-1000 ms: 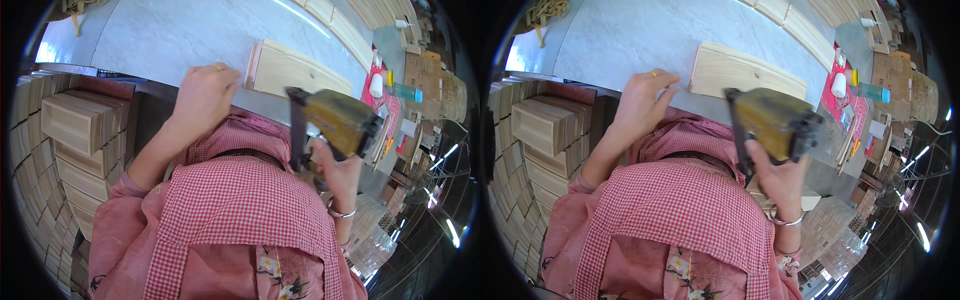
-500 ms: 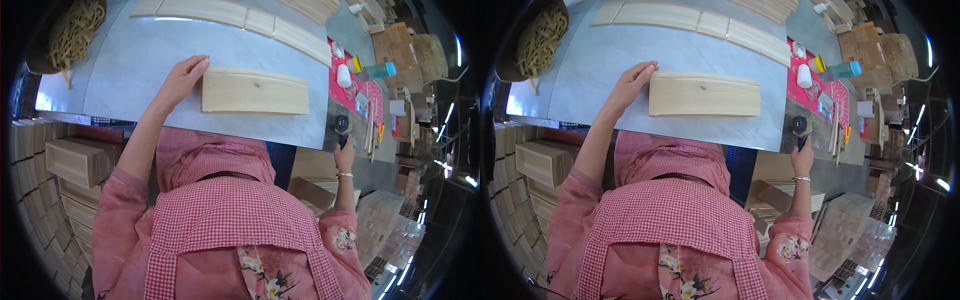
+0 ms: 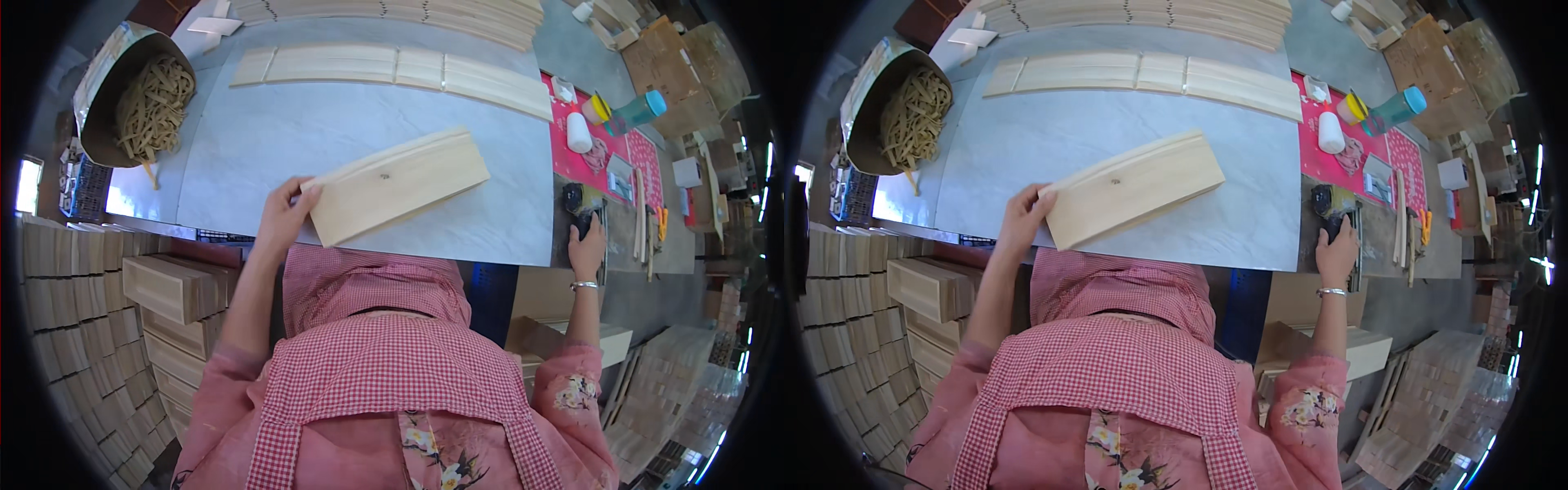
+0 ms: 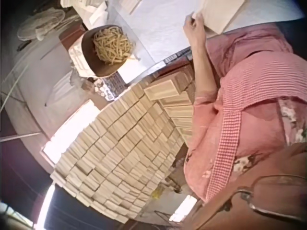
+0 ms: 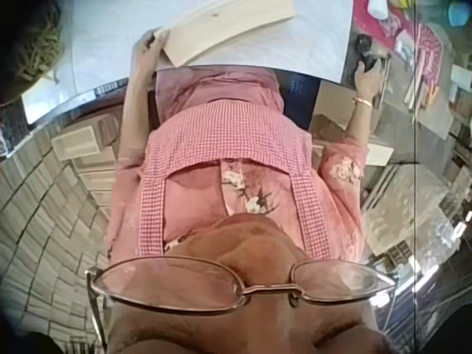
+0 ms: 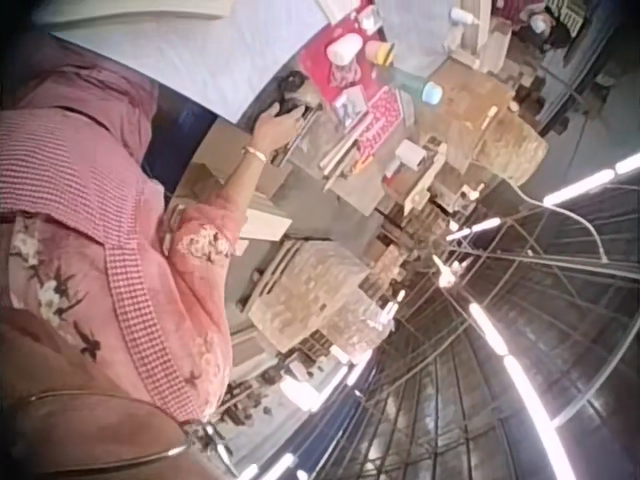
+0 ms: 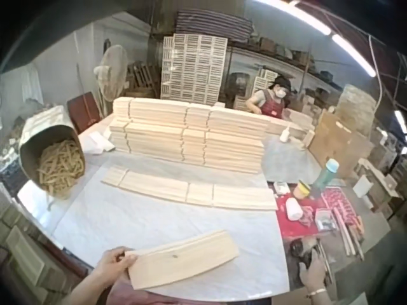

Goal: The user is assembling small wooden boxes using wood slats, glue, and a pneumatic staple gun.

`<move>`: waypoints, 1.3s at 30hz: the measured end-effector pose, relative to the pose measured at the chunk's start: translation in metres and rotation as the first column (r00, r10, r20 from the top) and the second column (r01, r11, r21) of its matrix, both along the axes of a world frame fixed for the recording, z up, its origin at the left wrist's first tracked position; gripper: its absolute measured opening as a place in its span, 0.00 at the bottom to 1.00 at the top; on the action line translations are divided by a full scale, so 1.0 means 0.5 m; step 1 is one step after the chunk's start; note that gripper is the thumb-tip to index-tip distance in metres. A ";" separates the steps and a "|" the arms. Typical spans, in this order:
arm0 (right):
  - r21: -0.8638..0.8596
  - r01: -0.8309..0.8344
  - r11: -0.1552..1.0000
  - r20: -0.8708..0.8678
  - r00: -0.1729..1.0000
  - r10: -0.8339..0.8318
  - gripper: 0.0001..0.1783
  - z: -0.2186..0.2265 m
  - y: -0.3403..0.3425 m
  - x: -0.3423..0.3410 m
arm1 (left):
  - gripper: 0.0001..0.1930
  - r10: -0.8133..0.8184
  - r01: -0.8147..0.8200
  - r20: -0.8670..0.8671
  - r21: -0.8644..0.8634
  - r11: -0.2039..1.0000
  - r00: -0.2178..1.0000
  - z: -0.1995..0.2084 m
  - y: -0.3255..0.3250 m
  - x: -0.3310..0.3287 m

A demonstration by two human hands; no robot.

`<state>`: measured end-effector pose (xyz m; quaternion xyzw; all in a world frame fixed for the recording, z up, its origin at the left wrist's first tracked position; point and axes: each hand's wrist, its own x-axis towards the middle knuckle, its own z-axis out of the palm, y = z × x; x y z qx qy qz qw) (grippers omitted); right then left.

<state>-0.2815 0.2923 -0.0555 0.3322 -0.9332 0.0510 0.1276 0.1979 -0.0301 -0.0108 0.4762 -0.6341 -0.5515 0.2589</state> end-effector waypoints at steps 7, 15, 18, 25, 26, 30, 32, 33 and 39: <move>-0.130 -0.032 0.991 -0.030 0.999 0.029 0.31 -0.005 -0.011 0.015 | 0.19 0.281 -0.284 0.050 0.067 0.956 0.958 0.013 0.178 0.013; -0.392 0.065 0.918 0.782 0.548 0.296 0.19 0.100 -0.094 0.357 | 0.29 -0.150 0.123 0.085 0.267 0.956 0.985 0.025 0.223 -0.056; -0.338 0.213 0.917 0.925 0.253 0.282 0.21 0.117 -0.117 0.472 | 0.31 -0.295 0.258 0.056 0.353 0.900 0.954 0.018 0.221 -0.090; -0.562 -0.060 0.825 0.683 0.529 0.504 0.23 0.081 -0.185 0.428 | 0.34 -0.269 0.271 -0.039 0.202 0.941 0.962 -0.018 0.204 -0.175; -0.557 -0.080 0.827 0.675 0.536 0.507 0.22 0.097 -0.199 0.419 | 0.33 -0.249 0.252 -0.042 0.219 0.943 0.968 -0.005 0.206 -0.178; -0.530 0.089 0.843 0.785 0.427 0.448 0.18 0.104 -0.207 0.368 | 0.21 -0.233 0.254 -0.104 0.308 0.917 0.967 0.016 0.156 -0.164; -0.586 -0.065 0.808 0.659 0.542 0.522 0.18 0.110 -0.203 0.362 | 0.16 -0.155 0.156 0.058 -0.016 0.988 0.986 -0.013 0.082 -0.145; -0.613 -0.239 0.753 0.500 0.620 0.604 0.19 0.118 -0.201 0.364 | 0.16 -0.069 0.077 0.040 -0.244 0.967 0.997 -0.028 0.028 -0.143; -0.479 -0.684 0.551 0.172 0.542 0.822 0.23 0.134 -0.219 0.398 | 0.24 0.025 0.131 0.262 -0.560 0.818 0.965 -0.030 -0.252 -0.245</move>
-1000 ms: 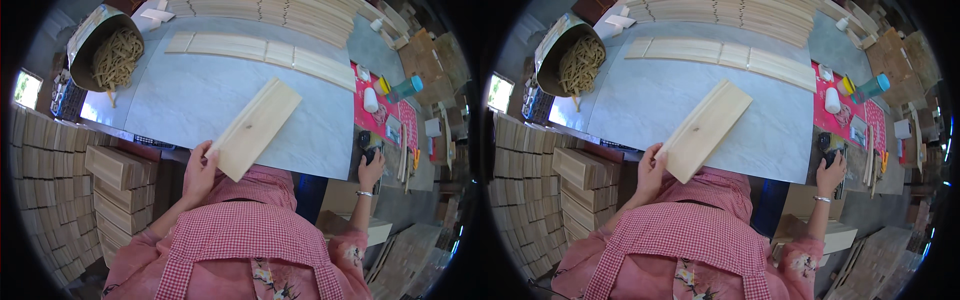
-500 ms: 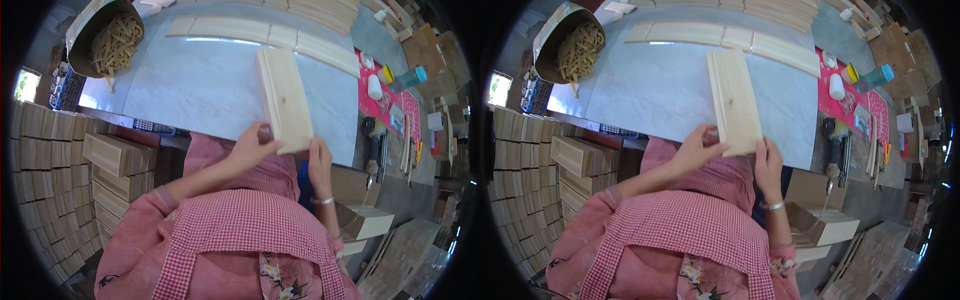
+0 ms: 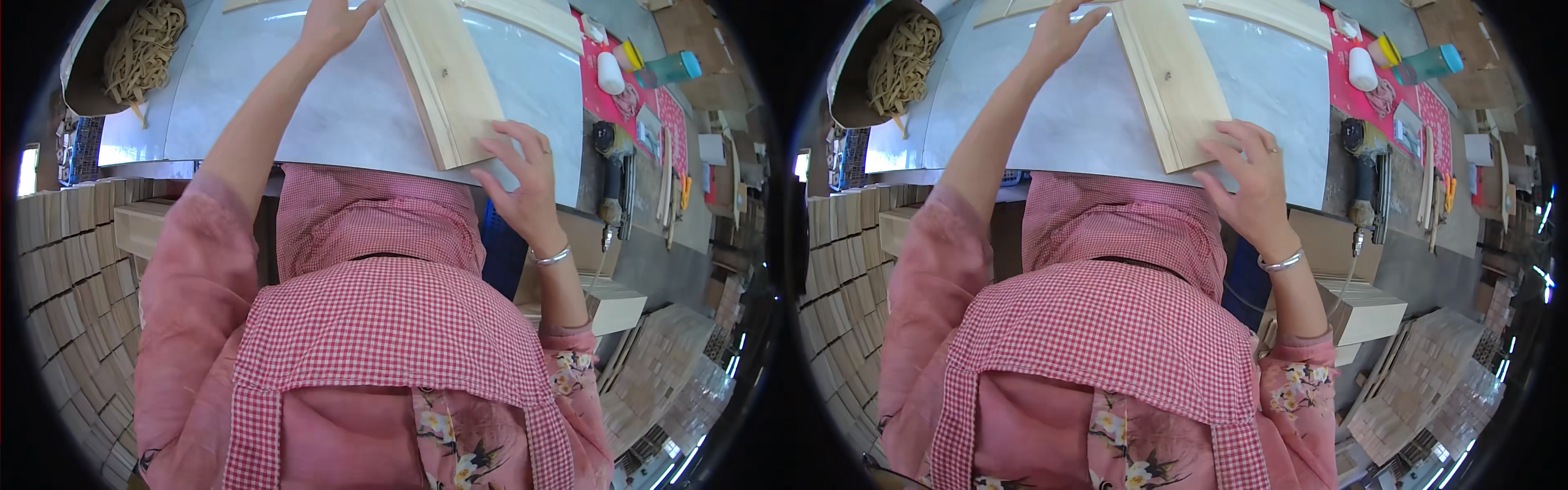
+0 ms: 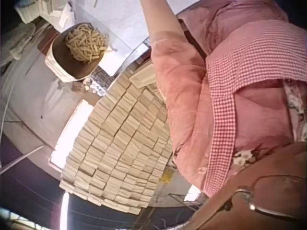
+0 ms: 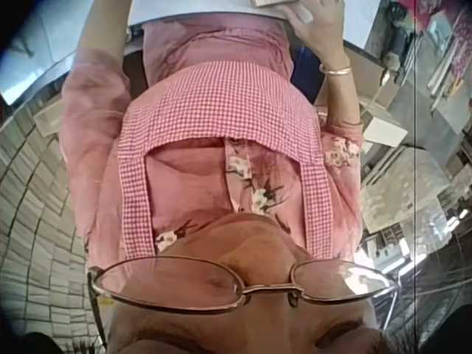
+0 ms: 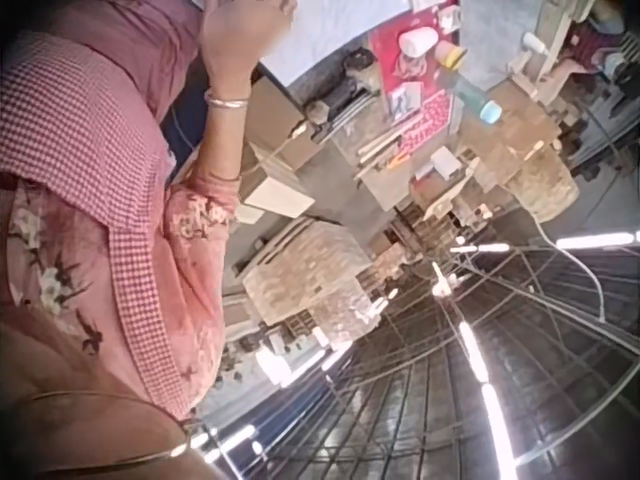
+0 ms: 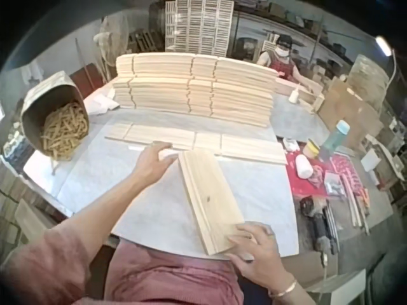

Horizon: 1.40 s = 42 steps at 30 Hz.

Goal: The user is assembling small wooden boxes using wood slats, glue, and a pneumatic staple gun.

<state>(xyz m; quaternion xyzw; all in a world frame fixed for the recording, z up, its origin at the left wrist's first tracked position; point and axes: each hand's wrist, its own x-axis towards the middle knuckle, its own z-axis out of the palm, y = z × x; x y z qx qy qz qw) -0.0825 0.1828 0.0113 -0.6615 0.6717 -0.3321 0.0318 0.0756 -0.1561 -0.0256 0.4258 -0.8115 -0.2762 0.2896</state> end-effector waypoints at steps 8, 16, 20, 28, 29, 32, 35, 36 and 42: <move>-0.019 -0.032 0.999 -0.002 0.999 0.032 0.21 -0.020 -0.004 -0.009 | 0.15 -0.242 0.220 0.249 0.112 0.969 0.938 -0.038 -0.104 -0.039; -0.033 -0.013 0.999 -0.006 1.000 0.013 0.20 -0.029 -0.012 -0.016 | 0.17 -0.304 0.281 0.275 0.123 0.952 0.912 -0.014 -0.084 -0.056; -0.038 -0.035 0.999 0.008 0.999 0.035 0.19 -0.021 -0.022 -0.013 | 0.18 -0.325 0.299 0.292 0.131 0.945 0.899 -0.040 -0.113 -0.057; -0.029 -0.043 0.999 0.009 0.999 0.044 0.19 -0.025 -0.021 -0.023 | 0.20 -0.387 0.359 0.306 0.146 0.922 0.870 -0.033 -0.107 -0.074; -0.032 -0.044 0.999 0.013 0.999 0.044 0.19 -0.027 -0.022 -0.022 | 0.20 -0.394 0.366 0.306 0.147 0.919 0.866 -0.030 -0.105 -0.076; -0.041 -0.045 0.998 0.017 0.999 0.046 0.19 -0.027 -0.022 -0.022 | 0.21 -0.414 0.388 0.306 0.143 0.910 0.857 -0.020 -0.103 -0.083; -0.030 -0.039 0.999 0.024 0.999 0.040 0.19 -0.026 -0.026 -0.025 | 0.22 -0.439 0.418 0.306 0.136 0.898 0.844 -0.009 -0.100 -0.097; -0.028 -0.036 0.999 0.026 0.999 0.037 0.20 -0.025 -0.025 -0.025 | 0.22 -0.449 0.429 0.306 0.132 0.893 0.840 -0.004 -0.099 -0.103; 0.008 -0.006 1.000 0.001 1.000 0.006 0.21 -0.018 -0.017 -0.021 | 0.23 -0.487 0.482 0.315 0.098 0.871 0.815 0.029 -0.106 -0.127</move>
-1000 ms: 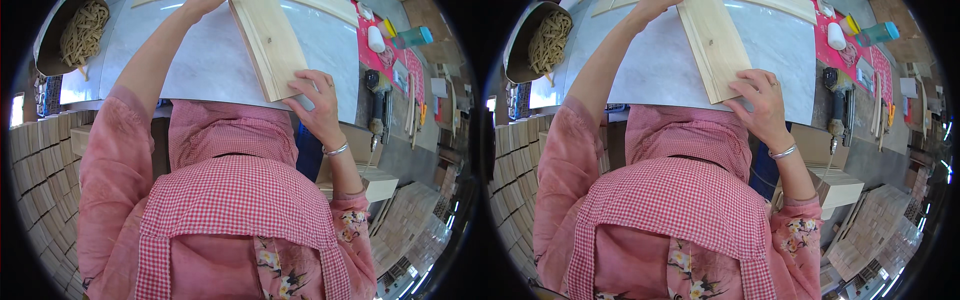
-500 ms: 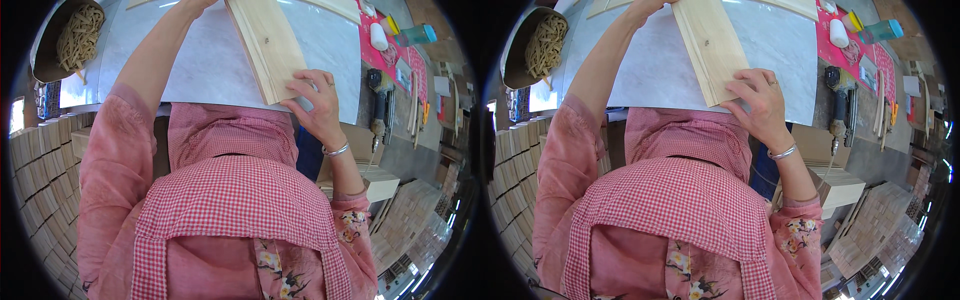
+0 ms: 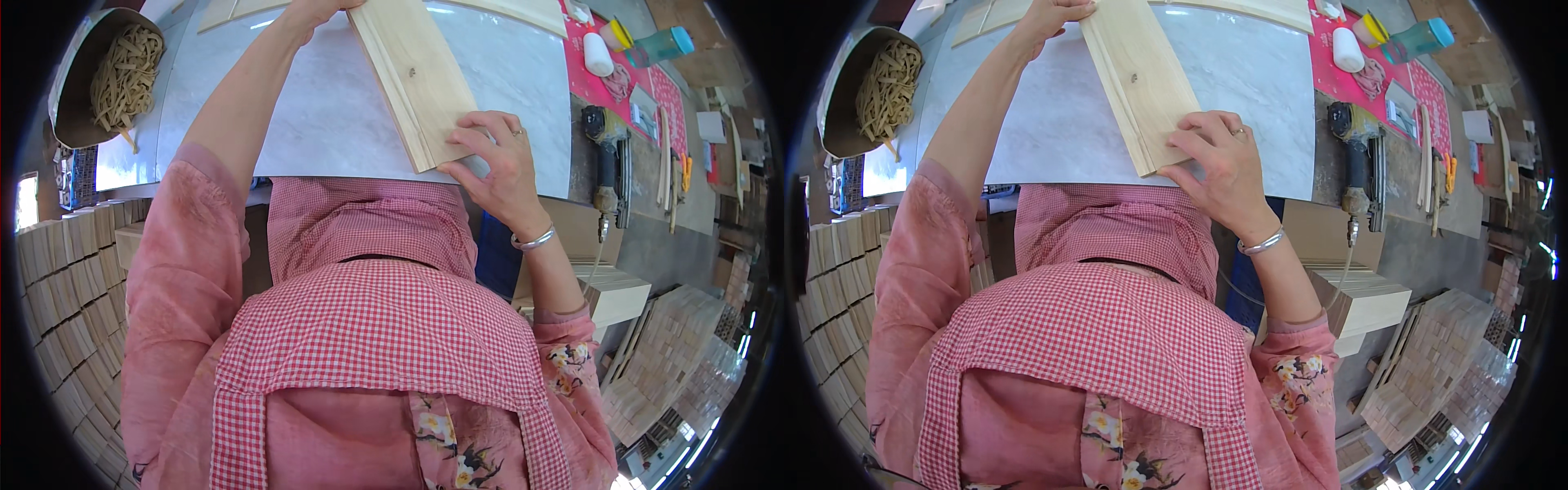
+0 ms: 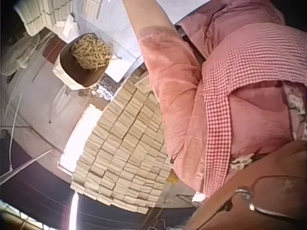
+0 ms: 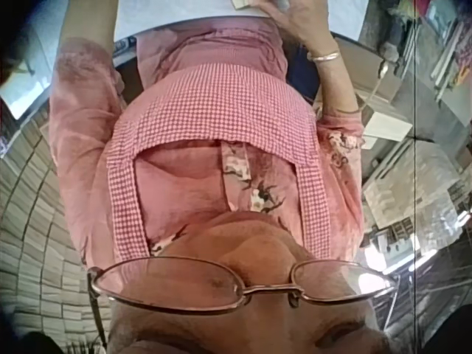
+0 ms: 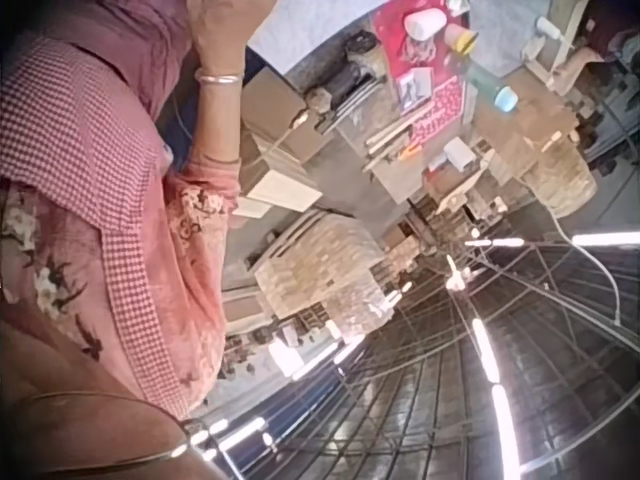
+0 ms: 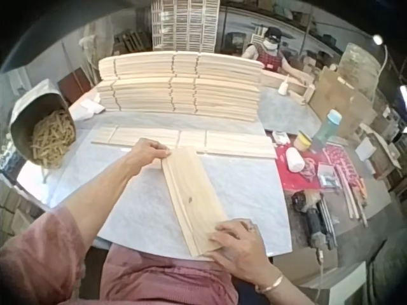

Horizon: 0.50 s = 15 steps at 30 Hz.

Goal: The user is assembling small wooden boxes using wood slats, glue, and a pneumatic staple gun.

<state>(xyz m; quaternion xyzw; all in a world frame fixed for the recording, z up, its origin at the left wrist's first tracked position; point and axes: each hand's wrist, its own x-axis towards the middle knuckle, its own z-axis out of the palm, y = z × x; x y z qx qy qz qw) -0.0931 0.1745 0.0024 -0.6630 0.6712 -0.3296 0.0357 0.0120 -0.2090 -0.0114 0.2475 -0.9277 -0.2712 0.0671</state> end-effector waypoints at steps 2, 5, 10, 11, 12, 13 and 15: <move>0.011 -0.005 1.000 0.000 1.000 0.005 0.23 0.008 0.014 -0.013 | 0.24 -0.017 0.017 -0.001 -0.010 1.000 1.000 0.012 -0.002 -0.005; -0.086 0.385 0.919 -0.020 0.922 -0.388 0.24 0.006 0.090 -0.125 | 0.25 -0.033 0.033 -0.005 -0.019 0.999 0.999 0.027 -0.005 -0.004; 0.110 0.831 0.545 -0.392 0.540 -0.745 0.31 -0.088 0.273 -0.336 | 0.26 -0.068 0.068 -0.020 -0.004 0.998 0.998 0.034 0.005 -0.012; 0.160 0.828 0.538 -0.386 0.554 -0.738 0.32 -0.081 0.264 -0.341 | 0.26 -0.068 0.068 -0.022 0.000 0.998 0.997 0.033 0.006 -0.006; 0.210 0.822 0.530 -0.381 0.568 -0.730 0.32 -0.073 0.253 -0.347 | 0.27 -0.067 0.067 -0.024 0.004 0.998 0.997 0.032 0.007 0.001; 0.258 0.814 0.520 -0.375 0.581 -0.722 0.32 -0.065 0.241 -0.352 | 0.27 -0.066 0.066 -0.027 0.008 0.998 0.997 0.031 0.007 0.009; 0.302 0.806 0.509 -0.380 0.592 -0.711 0.32 -0.057 0.225 -0.370 | 0.28 -0.069 0.069 -0.037 0.018 0.997 0.997 0.030 0.011 0.020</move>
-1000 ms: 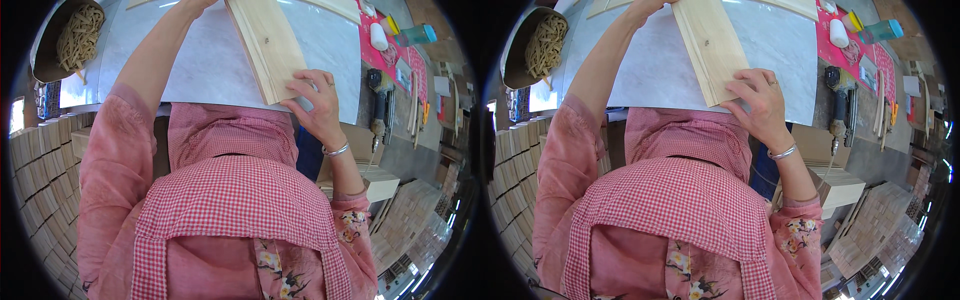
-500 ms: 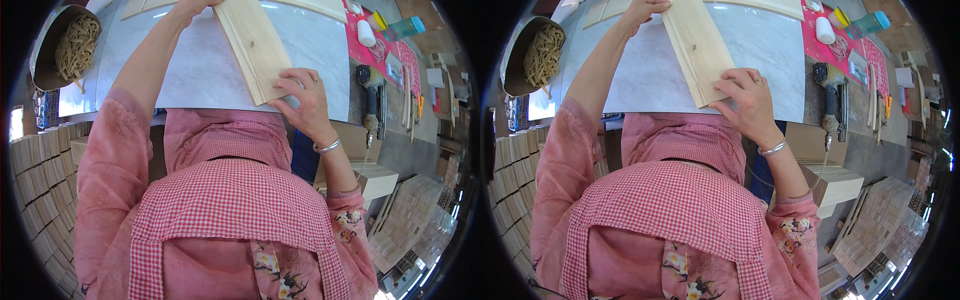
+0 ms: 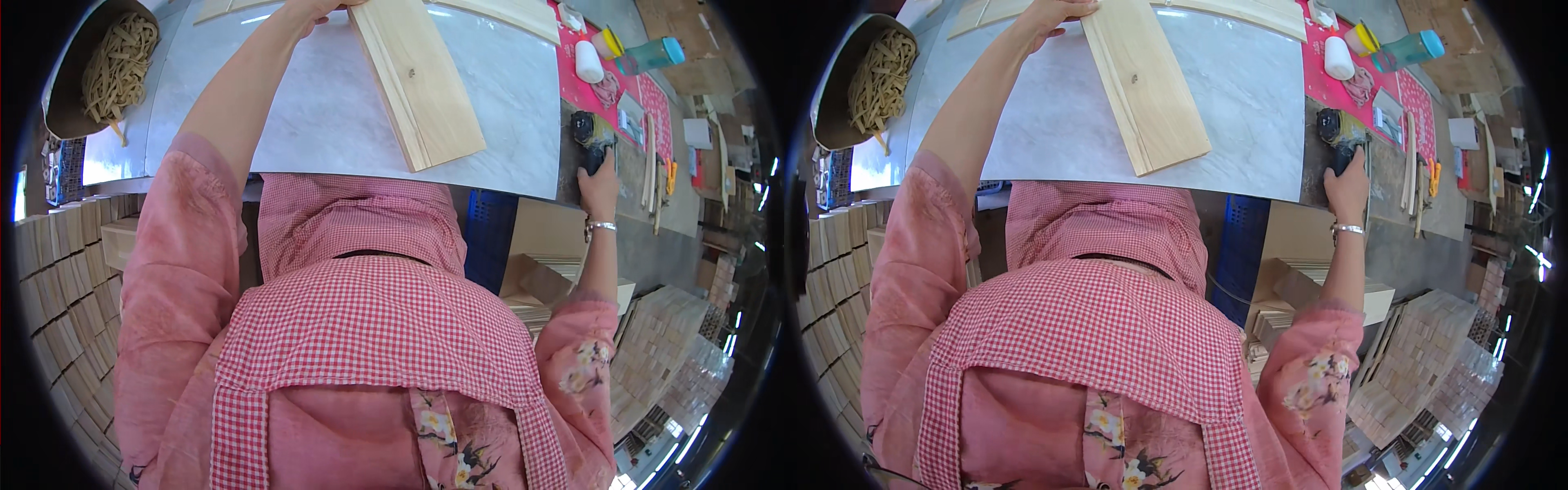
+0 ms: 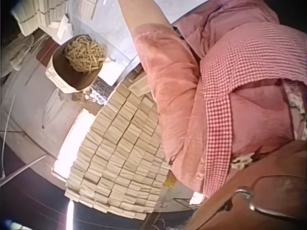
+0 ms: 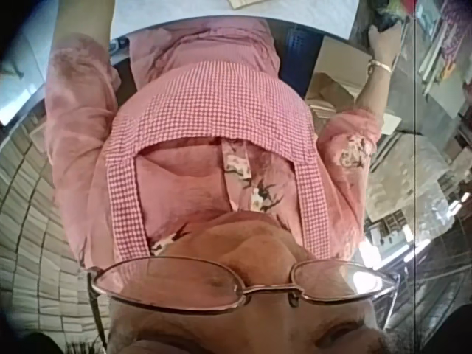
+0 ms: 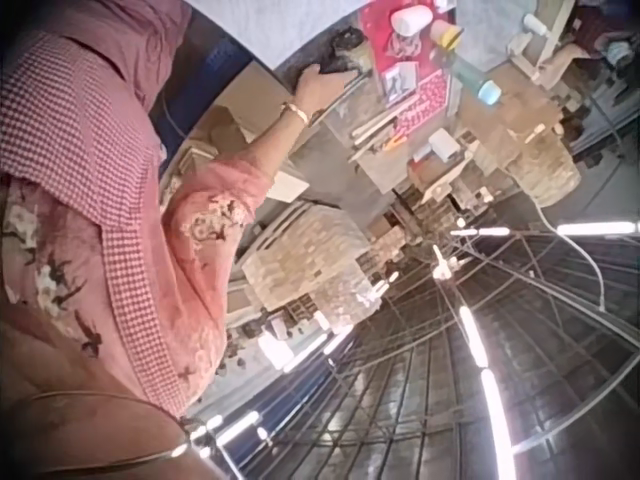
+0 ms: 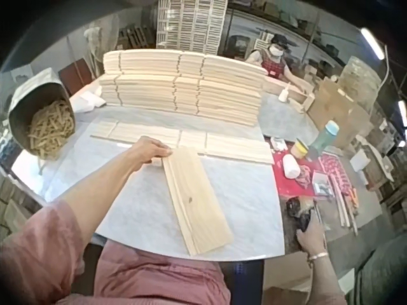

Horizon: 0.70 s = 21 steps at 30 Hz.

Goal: The user is assembling small wooden boxes using wood slats, glue, and a pneumatic staple gun.

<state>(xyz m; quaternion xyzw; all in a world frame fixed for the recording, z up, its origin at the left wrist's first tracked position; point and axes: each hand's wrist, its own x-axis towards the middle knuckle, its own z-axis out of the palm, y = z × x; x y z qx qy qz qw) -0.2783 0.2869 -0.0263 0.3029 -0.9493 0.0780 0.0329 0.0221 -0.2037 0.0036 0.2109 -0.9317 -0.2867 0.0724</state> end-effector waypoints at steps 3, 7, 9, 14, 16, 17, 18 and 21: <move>0.077 0.019 0.997 -0.003 1.000 -0.018 0.28 -0.004 -0.004 -0.055 | 0.28 -0.013 0.013 -0.025 0.017 1.000 1.000 0.000 0.008 0.011; -0.008 0.065 0.998 0.219 0.974 -0.061 0.23 0.092 -0.026 -0.019 | 0.30 -0.016 0.019 -0.057 0.043 0.999 0.998 -0.009 0.013 0.033; -0.109 0.139 0.984 0.444 0.893 -0.077 0.19 0.176 -0.048 0.048 | 0.30 -0.017 0.021 -0.072 0.059 0.998 0.997 -0.016 0.016 0.043; -0.365 0.073 0.928 0.559 0.814 0.156 0.12 0.308 -0.096 0.305 | 0.32 -0.030 0.040 -0.095 0.095 0.995 0.995 -0.041 0.026 0.059; -0.424 -0.013 0.906 0.556 0.785 0.272 0.15 0.316 -0.090 0.359 | 0.32 -0.045 0.056 -0.105 0.108 0.993 0.993 -0.047 0.032 0.059; -0.418 -0.015 0.908 0.555 0.787 0.269 0.15 0.322 -0.093 0.377 | 0.33 -0.051 0.063 -0.108 0.112 0.992 0.993 -0.049 0.033 0.059; -0.380 -0.040 0.924 0.595 0.754 0.278 0.17 0.329 -0.097 0.393 | 0.33 -0.056 0.069 -0.111 0.116 0.991 0.992 -0.050 0.035 0.061; -0.327 -0.092 0.941 0.634 0.716 0.291 0.19 0.332 -0.106 0.415 | 0.34 -0.069 0.084 -0.118 0.126 0.988 0.991 -0.055 0.043 0.069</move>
